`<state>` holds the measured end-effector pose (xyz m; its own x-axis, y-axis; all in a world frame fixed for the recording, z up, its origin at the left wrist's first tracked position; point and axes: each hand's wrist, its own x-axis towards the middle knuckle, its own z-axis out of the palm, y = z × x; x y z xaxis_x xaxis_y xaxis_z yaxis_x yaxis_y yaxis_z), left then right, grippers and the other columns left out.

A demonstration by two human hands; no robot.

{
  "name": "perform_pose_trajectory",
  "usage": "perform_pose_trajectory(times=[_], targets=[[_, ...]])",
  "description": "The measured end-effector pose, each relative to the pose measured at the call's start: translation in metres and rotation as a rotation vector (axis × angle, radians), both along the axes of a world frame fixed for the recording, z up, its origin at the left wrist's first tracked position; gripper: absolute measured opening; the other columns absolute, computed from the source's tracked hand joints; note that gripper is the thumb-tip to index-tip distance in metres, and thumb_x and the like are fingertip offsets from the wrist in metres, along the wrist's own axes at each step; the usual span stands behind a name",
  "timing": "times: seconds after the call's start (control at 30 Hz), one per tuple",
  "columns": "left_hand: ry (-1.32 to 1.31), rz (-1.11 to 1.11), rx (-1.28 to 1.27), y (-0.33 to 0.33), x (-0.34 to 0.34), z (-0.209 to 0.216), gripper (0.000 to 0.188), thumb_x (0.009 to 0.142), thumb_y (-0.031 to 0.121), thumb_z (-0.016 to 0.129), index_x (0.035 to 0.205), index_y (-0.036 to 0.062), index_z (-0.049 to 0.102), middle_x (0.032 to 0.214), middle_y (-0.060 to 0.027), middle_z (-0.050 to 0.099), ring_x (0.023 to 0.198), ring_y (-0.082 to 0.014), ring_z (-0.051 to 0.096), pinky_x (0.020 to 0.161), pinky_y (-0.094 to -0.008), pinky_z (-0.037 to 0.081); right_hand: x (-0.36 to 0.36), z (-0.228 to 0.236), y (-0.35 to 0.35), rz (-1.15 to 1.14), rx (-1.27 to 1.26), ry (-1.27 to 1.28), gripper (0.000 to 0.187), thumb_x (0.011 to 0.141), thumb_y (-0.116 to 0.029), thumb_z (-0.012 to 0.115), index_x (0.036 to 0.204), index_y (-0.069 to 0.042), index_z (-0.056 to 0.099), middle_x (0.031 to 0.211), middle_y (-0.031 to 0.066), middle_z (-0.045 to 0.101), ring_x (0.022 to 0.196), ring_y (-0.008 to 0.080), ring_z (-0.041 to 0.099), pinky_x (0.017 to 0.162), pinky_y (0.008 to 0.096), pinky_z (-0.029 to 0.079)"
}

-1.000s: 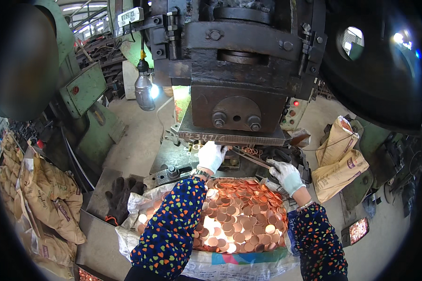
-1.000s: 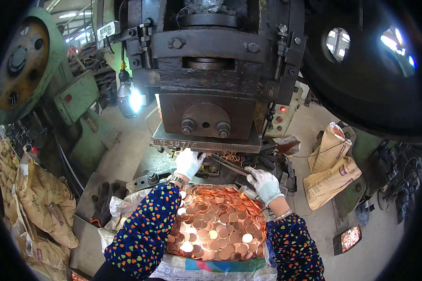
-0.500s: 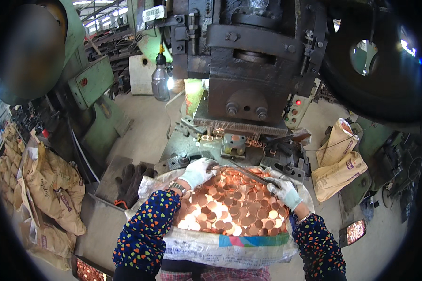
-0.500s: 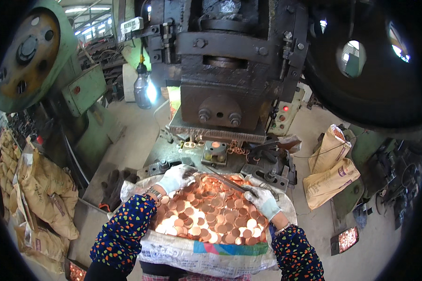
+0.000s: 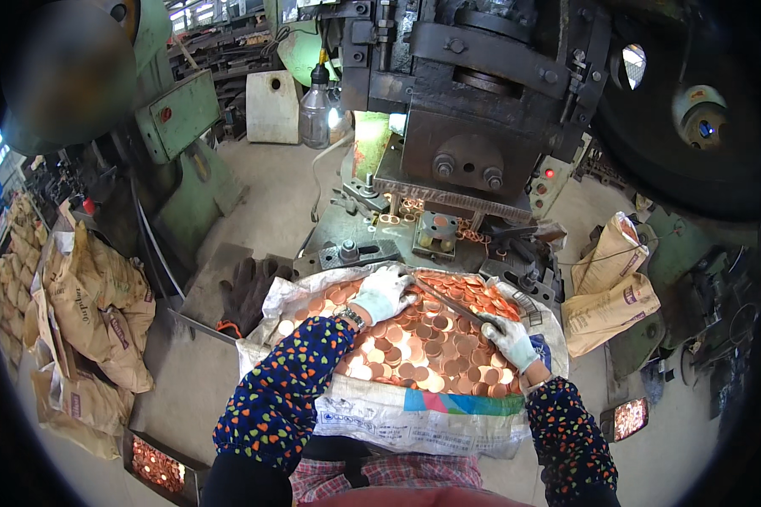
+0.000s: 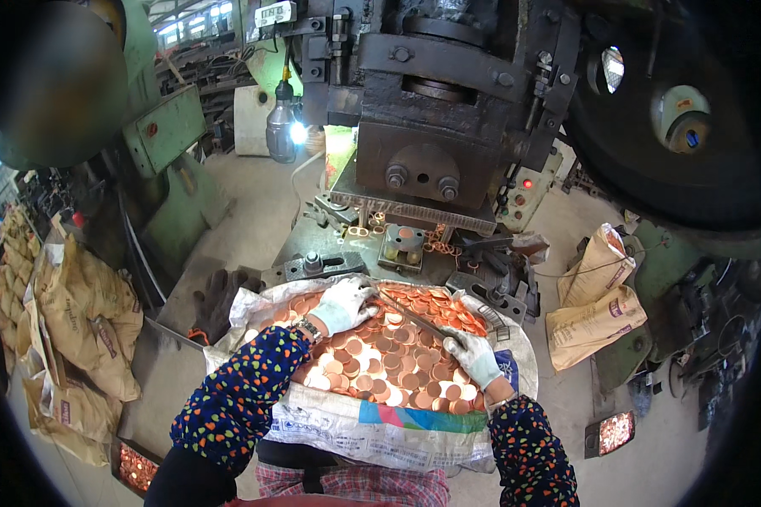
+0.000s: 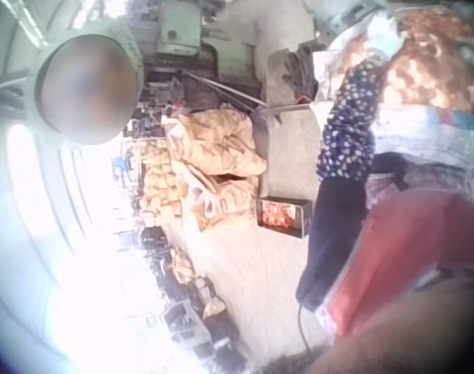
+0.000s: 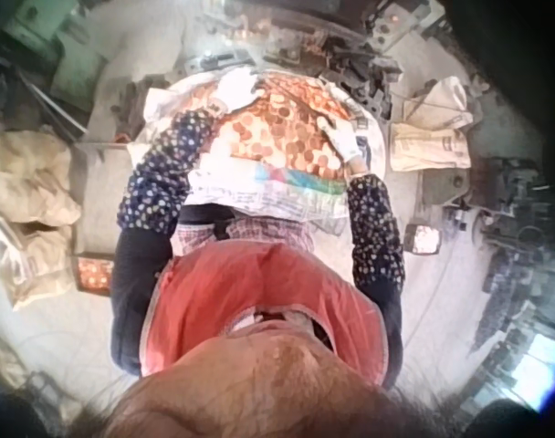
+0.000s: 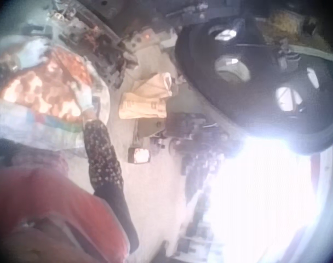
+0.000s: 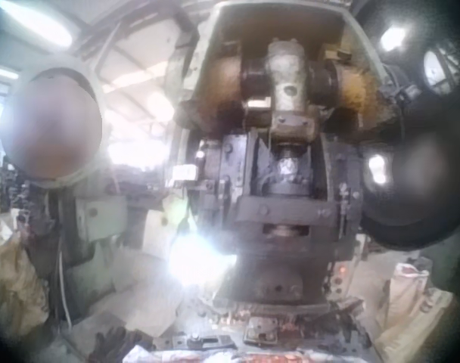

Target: The person repeatedly picks copper-colored metal discs from a large sack and places them into a press machine. The person uses both hands to handle the discs and a metal rod to assist with positioning. The task continues throughout the clip with the person maintaining a steady pace of feeding the machine.

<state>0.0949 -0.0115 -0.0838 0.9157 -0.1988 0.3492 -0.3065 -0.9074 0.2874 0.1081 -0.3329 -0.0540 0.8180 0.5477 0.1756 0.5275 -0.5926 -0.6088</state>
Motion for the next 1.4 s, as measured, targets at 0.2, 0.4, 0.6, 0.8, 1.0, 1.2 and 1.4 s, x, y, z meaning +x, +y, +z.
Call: perform_pose_trajectory(times=[0.2,0.4,0.6,0.8,1.0,1.2,1.4], targets=[[0.16,-0.023,-0.122,0.013,-0.029,-0.003,0.032,0.085,0.032,0.059,0.112,0.0142,0.061,0.109,-0.0112,0.057,0.101,-0.0296,0.057,0.086,-0.0372,0.048,0.0,-0.004,0.0,-0.016,-0.041,-0.014,0.035,0.089,-0.03,0.056,0.114,-0.006,0.063,0.101,0.0186,0.066,0.096,0.0323,0.063,0.084,0.0379,0.048],[0.306,-0.048,-0.201,0.032,-0.051,0.012,0.027,0.085,0.031,0.06,0.103,0.0117,0.066,0.099,-0.0103,0.065,0.094,-0.0271,0.062,0.083,-0.0373,0.048,0.002,-0.005,0.001,-0.033,-0.069,0.019,0.035,0.089,-0.03,0.057,0.114,-0.007,0.063,0.1,0.0192,0.066,0.096,0.0321,0.063,0.084,0.0379,0.049],[0.122,0.018,-0.143,0.029,-0.039,0.023,0.035,0.082,0.04,0.063,0.105,0.0139,0.065,0.102,-0.0089,0.065,0.094,-0.0281,0.061,0.083,-0.0376,0.049,-0.001,0.0,0.002,-0.005,-0.026,0.033,0.037,0.088,-0.03,0.057,0.115,-0.005,0.062,0.101,0.02,0.066,0.097,0.0322,0.063,0.085,0.0374,0.048],[0.41,0.062,0.12,0.02,-0.02,0.026,0.043,0.074,0.043,0.07,0.106,0.0148,0.063,0.099,-0.0092,0.065,0.094,-0.0274,0.062,0.081,-0.0392,0.05,-0.002,0.003,0.001,0.006,0.014,0.067,0.04,0.089,-0.031,0.055,0.115,-0.001,0.062,0.101,0.021,0.065,0.097,0.0317,0.063,0.084,0.0362,0.048],[0.352,0.058,-0.153,0.032,-0.035,0.033,0.038,0.072,0.034,0.074,0.1,0.0104,0.063,0.09,-0.0113,0.068,0.086,-0.0286,0.065,0.076,-0.0381,0.05,0.003,0.03,-0.008,-0.04,-0.018,0.096,0.039,0.089,-0.032,0.057,0.115,-0.003,0.062,0.097,0.0217,0.065,0.093,0.0325,0.064,0.081,0.0381,0.048],[0.23,0.028,-0.313,0.04,-0.033,0.058,0.023,0.081,0.029,0.069,0.095,0.0102,0.068,0.088,-0.0086,0.068,0.081,-0.0245,0.065,0.075,-0.0338,0.051,0.056,0.067,-0.018,-0.06,-0.059,-0.161,0.035,0.09,-0.031,0.055,0.116,-0.009,0.062,0.097,0.0193,0.066,0.09,0.0335,0.063,0.079,0.0397,0.049],[-0.111,0.138,-0.02,0.038,-0.009,0.075,0.02,0.083,0.026,0.066,0.098,0.0126,0.068,0.088,-0.0078,0.067,0.083,-0.0269,0.064,0.075,-0.036,0.051,0.113,0.07,0.011,-0.092,-0.351,-0.574,0.032,0.093,-0.033,0.048,0.119,-0.019,0.058,0.091,0.0086,0.064,0.082,0.0254,0.064,0.069,0.0385,0.05]])
